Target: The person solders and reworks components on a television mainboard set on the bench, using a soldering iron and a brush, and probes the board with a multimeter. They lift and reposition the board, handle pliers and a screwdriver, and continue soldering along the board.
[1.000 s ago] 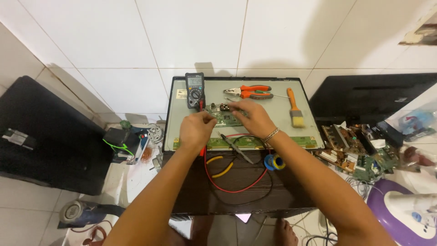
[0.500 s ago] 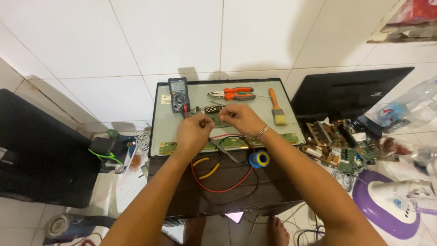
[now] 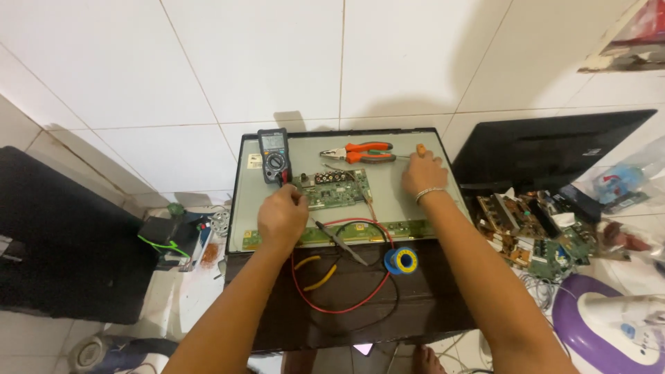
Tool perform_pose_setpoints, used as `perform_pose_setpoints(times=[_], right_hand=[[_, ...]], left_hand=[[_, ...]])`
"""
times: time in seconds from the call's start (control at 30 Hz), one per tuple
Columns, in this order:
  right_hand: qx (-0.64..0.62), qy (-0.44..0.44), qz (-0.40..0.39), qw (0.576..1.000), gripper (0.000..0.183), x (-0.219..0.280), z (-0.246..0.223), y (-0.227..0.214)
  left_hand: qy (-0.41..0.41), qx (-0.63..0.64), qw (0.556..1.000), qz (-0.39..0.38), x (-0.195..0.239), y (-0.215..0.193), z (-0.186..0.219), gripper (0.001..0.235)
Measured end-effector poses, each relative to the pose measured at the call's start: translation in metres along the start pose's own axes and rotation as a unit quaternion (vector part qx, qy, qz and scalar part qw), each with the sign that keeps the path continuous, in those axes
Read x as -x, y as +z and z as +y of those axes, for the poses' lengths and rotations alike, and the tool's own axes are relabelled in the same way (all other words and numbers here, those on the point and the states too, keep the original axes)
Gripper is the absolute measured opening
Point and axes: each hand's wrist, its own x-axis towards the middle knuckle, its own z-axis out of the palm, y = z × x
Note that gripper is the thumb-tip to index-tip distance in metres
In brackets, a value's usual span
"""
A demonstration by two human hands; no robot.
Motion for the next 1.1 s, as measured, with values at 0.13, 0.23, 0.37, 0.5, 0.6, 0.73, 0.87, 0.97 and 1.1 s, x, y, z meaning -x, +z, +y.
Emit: perform_pose_setpoints(times=[0.13,0.23,0.37,0.5,0.6,0.73,0.87,0.97,1.1], right_hand=[[-0.025,-0.04,0.02,0.999,0.043,0.011,-0.002,-0.011],[-0.003,-0.082,0.074,0.994,0.049,0.047,-0.037,-0.046],[-0.199,-0.263,0.025,0.944,0.033,0.12,-0.124,-0.099],[-0.19,-0.294,-0.136,0.927,0.065,0.175,-0.203,-0.116],[-0.112,-0.241,-0.119,0.957,0.06,0.165,-0.235,-0.075],[-0.127,-0.185,-0.119,0.967,0.052,0.152,-0.239,-0.051],[-0.264,-0.091,-0.094,0.956,0.053,0.118,-0.228,-0.037],[-0.371,-0.07,-0.069,0.923,0.047,0.156,-0.22,-0.089],[-0.397,-0.209,0.02,0.894,0.045,0.151,-0.211,-0.105]], left_hand=[[-0.017,-0.02,1.0,0.011,-0.018,0.005,-0.015,0.015],[-0.06,0.027,0.997,0.036,-0.024,0.002,-0.035,0.015],[-0.113,0.039,0.99,0.07,-0.024,-0.015,-0.058,0.02],[-0.155,0.078,0.981,0.093,-0.02,-0.029,-0.071,0.02],[-0.17,0.063,0.979,0.096,-0.019,-0.03,-0.084,0.021],[-0.181,0.082,0.975,0.097,-0.013,-0.025,-0.105,0.021],[-0.198,0.092,0.973,0.072,-0.018,-0.019,-0.117,0.023],[-0.218,0.08,0.971,0.056,-0.009,-0.008,-0.121,0.025],[-0.202,0.033,0.979,0.021,-0.005,-0.016,-0.084,0.025]])
